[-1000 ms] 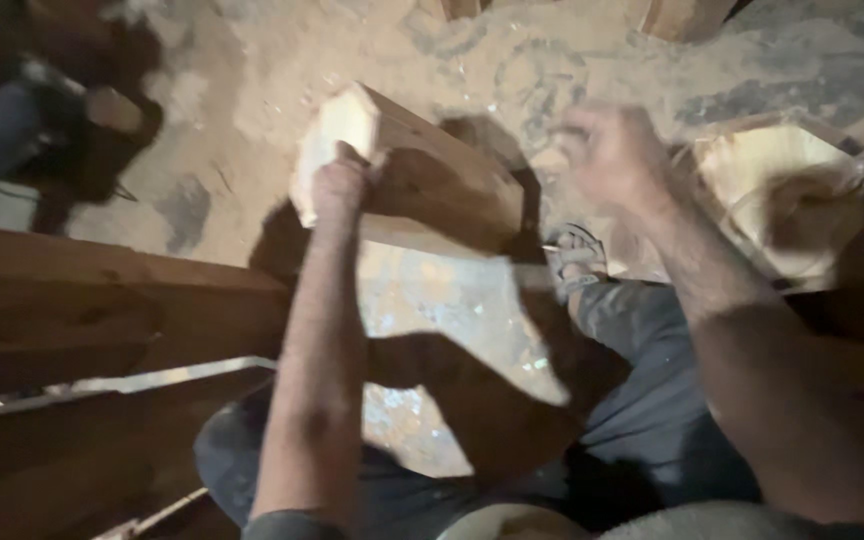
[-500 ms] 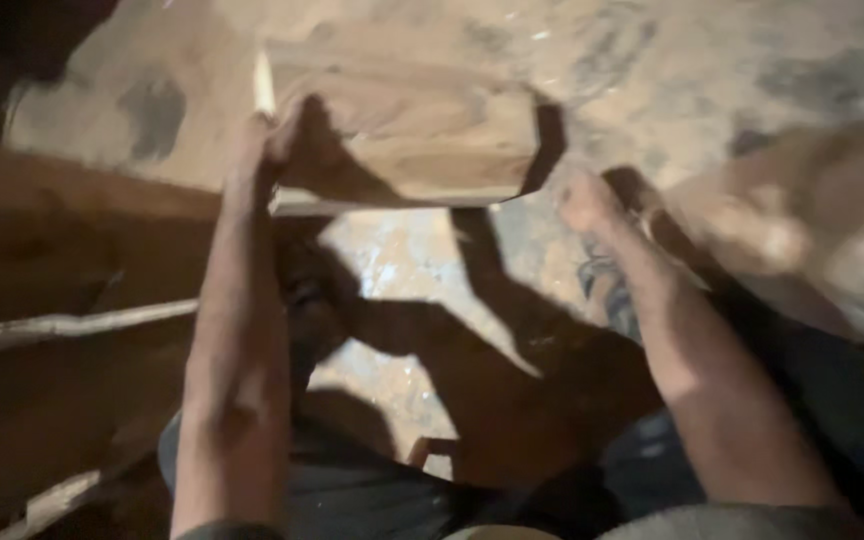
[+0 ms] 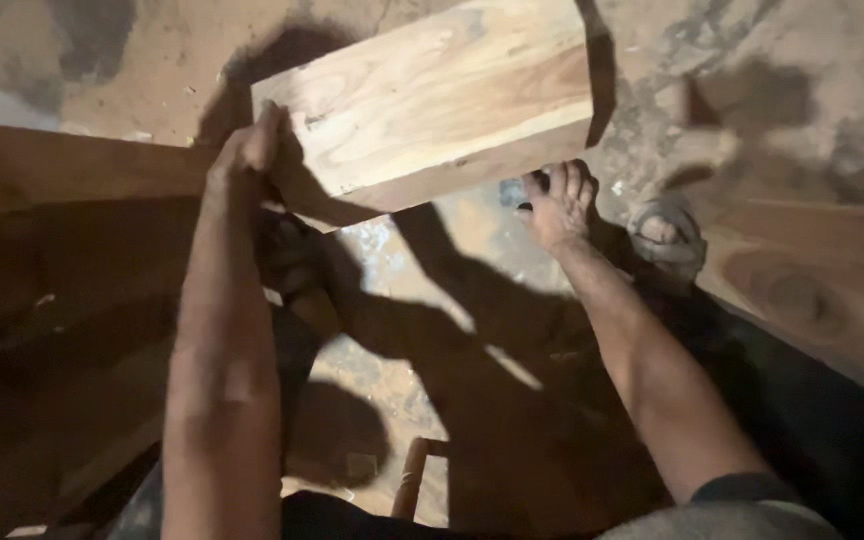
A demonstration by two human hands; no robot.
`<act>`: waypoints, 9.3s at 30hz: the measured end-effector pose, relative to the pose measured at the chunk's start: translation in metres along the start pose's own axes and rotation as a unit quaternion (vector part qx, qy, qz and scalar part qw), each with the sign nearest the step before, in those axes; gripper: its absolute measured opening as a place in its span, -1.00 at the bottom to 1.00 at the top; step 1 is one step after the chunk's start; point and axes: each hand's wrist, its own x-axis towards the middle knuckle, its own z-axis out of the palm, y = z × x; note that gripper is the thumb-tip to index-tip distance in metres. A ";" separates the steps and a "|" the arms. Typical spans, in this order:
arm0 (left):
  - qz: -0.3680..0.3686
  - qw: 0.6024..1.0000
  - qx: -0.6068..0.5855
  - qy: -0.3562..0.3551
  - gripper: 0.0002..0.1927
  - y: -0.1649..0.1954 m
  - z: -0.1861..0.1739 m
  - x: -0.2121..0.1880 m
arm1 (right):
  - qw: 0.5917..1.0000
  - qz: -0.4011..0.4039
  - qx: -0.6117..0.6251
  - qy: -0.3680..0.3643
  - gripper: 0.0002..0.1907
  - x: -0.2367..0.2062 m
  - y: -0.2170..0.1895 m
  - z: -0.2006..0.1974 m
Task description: The person carves a hexagonal wooden block using a chisel, then switches to a rectangular block and continues carving. The person holds the wood with one hand and uses the chisel with the other to remove wood shavings.
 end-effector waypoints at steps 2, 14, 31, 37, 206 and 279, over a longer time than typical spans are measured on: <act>-0.004 0.999 0.020 0.035 -0.38 -0.022 0.009 0.011 | 0.998 -0.043 -0.050 -0.011 -0.29 0.010 -0.006 0.019; -0.022 0.987 -0.093 0.130 -0.48 -0.010 0.003 0.009 | 0.994 0.017 -0.109 0.012 -0.49 0.013 -0.017 0.037; -0.001 0.941 -0.247 0.231 -0.30 -0.050 0.176 -0.237 | 0.949 -0.018 0.278 -0.150 -0.83 -0.161 0.008 0.024; 0.004 0.932 -0.240 0.271 -0.31 -0.038 0.175 -0.271 | 0.929 0.043 0.358 -0.084 -0.72 -0.172 -0.002 -0.003; 0.249 0.936 0.245 0.040 0.47 0.004 0.063 -0.106 | 0.628 0.208 0.746 0.078 -0.78 -0.020 0.102 -0.096; 0.301 0.930 0.211 0.001 0.45 0.021 0.047 -0.052 | 0.705 0.151 0.687 -0.085 -0.67 0.008 0.031 -0.098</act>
